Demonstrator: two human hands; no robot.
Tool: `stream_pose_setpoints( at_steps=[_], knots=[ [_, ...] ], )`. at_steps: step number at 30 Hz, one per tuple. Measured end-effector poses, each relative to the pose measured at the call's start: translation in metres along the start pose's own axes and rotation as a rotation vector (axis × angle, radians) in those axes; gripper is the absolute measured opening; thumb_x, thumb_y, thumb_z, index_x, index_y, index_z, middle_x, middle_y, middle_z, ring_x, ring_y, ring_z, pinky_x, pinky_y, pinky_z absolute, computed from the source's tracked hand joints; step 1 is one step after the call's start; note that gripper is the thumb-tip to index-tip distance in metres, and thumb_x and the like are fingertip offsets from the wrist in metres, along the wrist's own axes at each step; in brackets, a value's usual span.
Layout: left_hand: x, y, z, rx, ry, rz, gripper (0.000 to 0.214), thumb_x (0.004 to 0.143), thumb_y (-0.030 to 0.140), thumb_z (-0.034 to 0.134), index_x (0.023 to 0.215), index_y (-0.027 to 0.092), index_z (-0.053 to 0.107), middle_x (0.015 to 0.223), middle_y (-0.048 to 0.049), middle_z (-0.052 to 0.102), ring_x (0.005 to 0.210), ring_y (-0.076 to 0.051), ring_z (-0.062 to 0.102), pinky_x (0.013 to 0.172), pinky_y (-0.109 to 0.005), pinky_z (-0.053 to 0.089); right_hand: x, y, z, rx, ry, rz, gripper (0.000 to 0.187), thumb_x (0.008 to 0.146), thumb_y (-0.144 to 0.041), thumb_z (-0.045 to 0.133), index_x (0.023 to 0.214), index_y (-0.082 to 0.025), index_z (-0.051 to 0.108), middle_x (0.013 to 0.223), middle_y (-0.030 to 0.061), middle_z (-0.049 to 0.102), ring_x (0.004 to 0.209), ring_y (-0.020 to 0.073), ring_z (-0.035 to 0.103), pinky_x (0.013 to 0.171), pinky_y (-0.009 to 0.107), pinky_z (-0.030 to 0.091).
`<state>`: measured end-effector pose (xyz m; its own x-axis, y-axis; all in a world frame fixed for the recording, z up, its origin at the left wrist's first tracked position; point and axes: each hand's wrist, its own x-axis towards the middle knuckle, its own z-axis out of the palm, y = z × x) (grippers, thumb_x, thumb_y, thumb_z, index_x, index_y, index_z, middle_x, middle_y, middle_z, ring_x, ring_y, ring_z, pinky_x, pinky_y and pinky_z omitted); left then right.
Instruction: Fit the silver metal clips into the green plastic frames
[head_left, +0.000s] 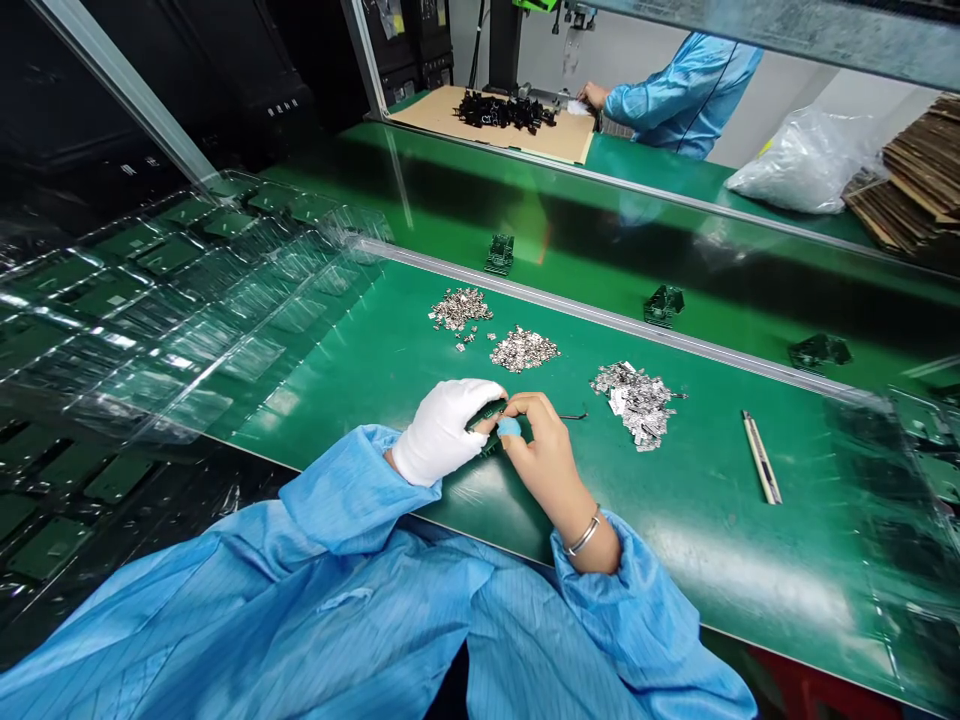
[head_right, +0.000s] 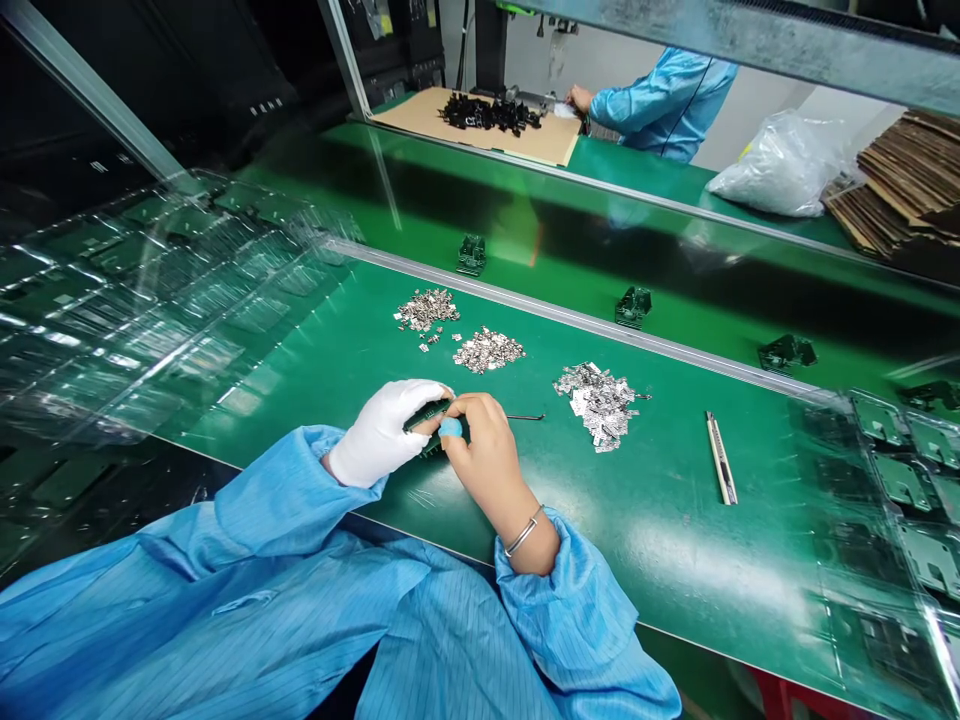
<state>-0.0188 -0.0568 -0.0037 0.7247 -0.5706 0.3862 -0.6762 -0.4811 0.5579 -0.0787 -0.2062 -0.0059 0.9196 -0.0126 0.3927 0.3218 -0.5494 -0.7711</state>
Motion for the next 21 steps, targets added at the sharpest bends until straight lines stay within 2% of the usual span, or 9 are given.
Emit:
stream_pose_setpoints(
  at_steps=[5, 8, 12, 15, 18, 21],
  knots=[
    [-0.004, 0.006, 0.008, 0.195, 0.035, -0.009, 0.022, 0.081, 0.022, 0.046, 0.099, 0.015, 0.058, 0.096, -0.0124, 0.064, 0.091, -0.027, 0.061, 0.080, -0.041, 0.048, -0.004, 0.003, 0.005, -0.081, 0.031, 0.039, 0.021, 0.074, -0.009, 0.041, 0.088, -0.021, 0.051, 0.089, 0.0058, 0.060, 0.085, 0.0195, 0.057, 0.079, 0.033, 0.049],
    [-0.008, 0.009, 0.014, 0.219, 0.051, -0.049, 0.028, 0.076, 0.022, 0.050, 0.102, 0.014, 0.054, 0.099, -0.0136, 0.061, 0.094, -0.029, 0.059, 0.083, -0.043, 0.047, -0.003, 0.006, 0.004, -0.098, 0.037, 0.057, 0.022, 0.076, -0.009, 0.041, 0.091, -0.020, 0.052, 0.092, 0.0079, 0.060, 0.090, 0.0205, 0.057, 0.082, 0.034, 0.049],
    [-0.010, 0.009, 0.015, 0.067, 0.029, -0.106, 0.040, 0.073, 0.025, 0.054, 0.112, 0.015, 0.048, 0.107, -0.0119, 0.058, 0.101, -0.027, 0.056, 0.089, -0.042, 0.046, 0.002, 0.010, -0.001, 0.007, 0.002, 0.099, 0.029, 0.071, -0.008, 0.044, 0.096, -0.021, 0.053, 0.095, 0.0051, 0.061, 0.090, 0.0185, 0.059, 0.083, 0.033, 0.050],
    [-0.010, 0.006, 0.008, -0.121, -0.051, -0.112, 0.046, 0.074, 0.028, 0.056, 0.116, 0.015, 0.046, 0.112, -0.0111, 0.057, 0.106, -0.026, 0.055, 0.094, -0.041, 0.045, 0.005, 0.009, -0.002, 0.021, -0.029, 0.103, 0.034, 0.066, -0.007, 0.044, 0.096, -0.021, 0.053, 0.093, 0.0039, 0.061, 0.088, 0.0180, 0.060, 0.081, 0.033, 0.050],
    [-0.007, 0.002, 0.002, -0.249, -0.133, -0.185, 0.032, 0.077, 0.023, 0.051, 0.109, 0.017, 0.052, 0.107, -0.0076, 0.061, 0.101, -0.023, 0.059, 0.090, -0.037, 0.046, 0.006, 0.006, 0.001, -0.048, -0.090, 0.067, 0.036, 0.066, -0.006, 0.043, 0.097, -0.020, 0.053, 0.096, 0.0063, 0.062, 0.092, 0.0198, 0.059, 0.084, 0.036, 0.050],
    [-0.005, -0.003, 0.000, -0.238, -0.176, -0.263, 0.020, 0.075, 0.018, 0.049, 0.093, 0.019, 0.057, 0.091, -0.0031, 0.064, 0.086, -0.021, 0.060, 0.079, -0.034, 0.048, 0.008, 0.003, 0.005, -0.115, -0.167, 0.066, 0.036, 0.067, -0.004, 0.043, 0.097, -0.019, 0.053, 0.098, 0.0082, 0.062, 0.095, 0.0213, 0.059, 0.086, 0.038, 0.049]
  ],
)
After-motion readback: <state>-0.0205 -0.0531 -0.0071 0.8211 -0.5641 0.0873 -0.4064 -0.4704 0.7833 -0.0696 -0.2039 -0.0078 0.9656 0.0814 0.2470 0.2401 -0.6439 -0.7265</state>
